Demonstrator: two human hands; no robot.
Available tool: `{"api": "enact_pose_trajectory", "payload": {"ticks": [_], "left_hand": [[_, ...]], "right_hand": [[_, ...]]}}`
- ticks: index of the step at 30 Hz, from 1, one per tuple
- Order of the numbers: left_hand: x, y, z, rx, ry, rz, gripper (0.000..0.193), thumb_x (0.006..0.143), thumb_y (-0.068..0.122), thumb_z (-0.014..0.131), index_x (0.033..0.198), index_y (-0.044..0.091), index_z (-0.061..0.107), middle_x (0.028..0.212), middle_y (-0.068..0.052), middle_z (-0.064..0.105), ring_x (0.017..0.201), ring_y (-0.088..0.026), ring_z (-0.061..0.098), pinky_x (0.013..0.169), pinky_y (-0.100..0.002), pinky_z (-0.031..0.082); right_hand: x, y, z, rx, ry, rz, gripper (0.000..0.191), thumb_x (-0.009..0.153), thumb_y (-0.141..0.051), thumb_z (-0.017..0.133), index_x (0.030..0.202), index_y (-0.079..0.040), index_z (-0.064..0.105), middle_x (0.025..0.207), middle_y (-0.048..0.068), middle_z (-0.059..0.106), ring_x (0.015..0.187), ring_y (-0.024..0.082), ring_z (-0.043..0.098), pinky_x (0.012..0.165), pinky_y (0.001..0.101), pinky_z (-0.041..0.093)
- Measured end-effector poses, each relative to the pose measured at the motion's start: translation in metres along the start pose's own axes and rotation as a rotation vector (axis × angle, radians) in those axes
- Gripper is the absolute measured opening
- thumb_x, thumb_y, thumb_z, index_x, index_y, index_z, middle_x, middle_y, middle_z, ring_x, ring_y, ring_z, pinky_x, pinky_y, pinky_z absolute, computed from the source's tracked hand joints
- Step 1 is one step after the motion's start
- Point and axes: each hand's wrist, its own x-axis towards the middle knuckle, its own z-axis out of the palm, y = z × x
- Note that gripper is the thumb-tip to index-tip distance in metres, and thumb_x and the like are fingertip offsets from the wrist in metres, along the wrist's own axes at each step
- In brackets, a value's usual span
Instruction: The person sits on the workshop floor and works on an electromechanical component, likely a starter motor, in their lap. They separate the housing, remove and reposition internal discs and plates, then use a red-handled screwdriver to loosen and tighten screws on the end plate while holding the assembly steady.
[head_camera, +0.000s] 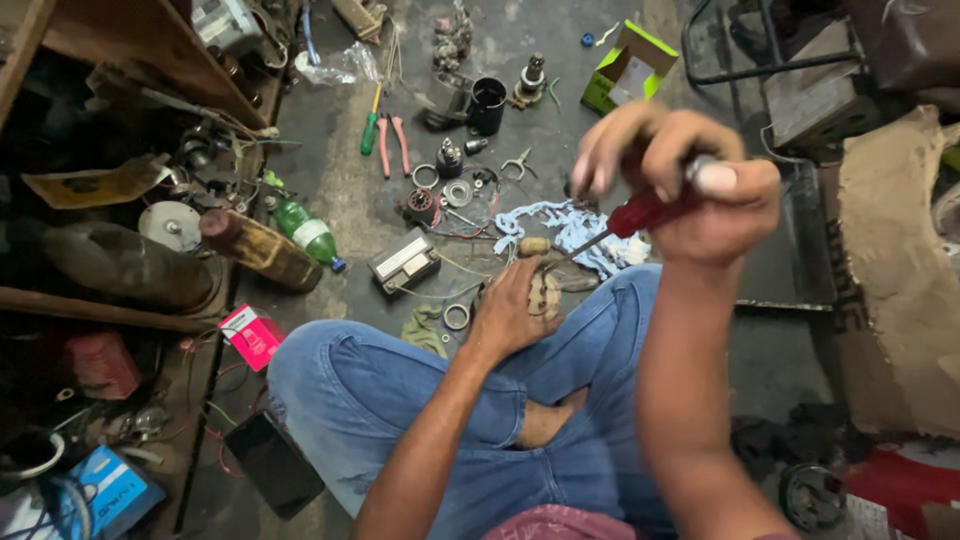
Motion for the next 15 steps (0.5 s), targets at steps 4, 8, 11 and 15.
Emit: {"api": "enact_pose_trajectory", "payload": {"ticks": [4, 8, 11, 15], "left_hand": [[0.002, 0.005, -0.002, 0.003, -0.017, -0.059, 0.076, 0.065, 0.021, 0.085, 0.133, 0.005, 0.055, 0.122, -0.02, 0.065, 0.116, -0.041, 0.062, 0.097, -0.048, 0.052], [0.004, 0.007, -0.005, 0.001, -0.029, -0.029, 0.079, 0.062, 0.023, 0.089, 0.13, 0.004, 0.055, 0.121, -0.02, 0.064, 0.115, -0.041, 0.061, 0.098, -0.048, 0.05], [0.002, 0.008, -0.006, 0.002, -0.009, 0.015, 0.08, 0.06, 0.021, 0.089, 0.131, 0.003, 0.055, 0.123, -0.02, 0.064, 0.116, -0.041, 0.061, 0.099, -0.047, 0.05], [0.005, 0.012, -0.012, -0.02, -0.01, 0.051, 0.081, 0.057, 0.017, 0.089, 0.131, 0.004, 0.058, 0.123, -0.018, 0.065, 0.117, -0.041, 0.062, 0.099, -0.046, 0.051]], "right_hand": [[0.019, 0.0, -0.01, 0.64, -0.313, 0.216, 0.019, 0.099, -0.026, 0.055, 0.101, -0.008, 0.05, 0.065, 0.008, 0.059, 0.05, 0.015, 0.046, 0.053, 0.0352, 0.042], [0.009, 0.0, 0.031, 0.024, 0.417, 0.169, 0.024, 0.1, -0.028, 0.054, 0.103, -0.005, 0.048, 0.07, 0.008, 0.047, 0.051, 0.015, 0.04, 0.05, 0.0338, 0.035], [0.009, -0.002, 0.048, -0.095, 0.498, 0.143, 0.025, 0.099, -0.029, 0.054, 0.097, -0.005, 0.049, 0.069, 0.01, 0.047, 0.053, 0.016, 0.042, 0.052, 0.0336, 0.036], [0.032, -0.007, 0.018, 0.264, -0.231, 0.119, 0.037, 0.103, -0.032, 0.055, 0.082, -0.002, 0.051, 0.072, 0.016, 0.052, 0.062, 0.027, 0.047, 0.059, 0.0408, 0.04]]}}
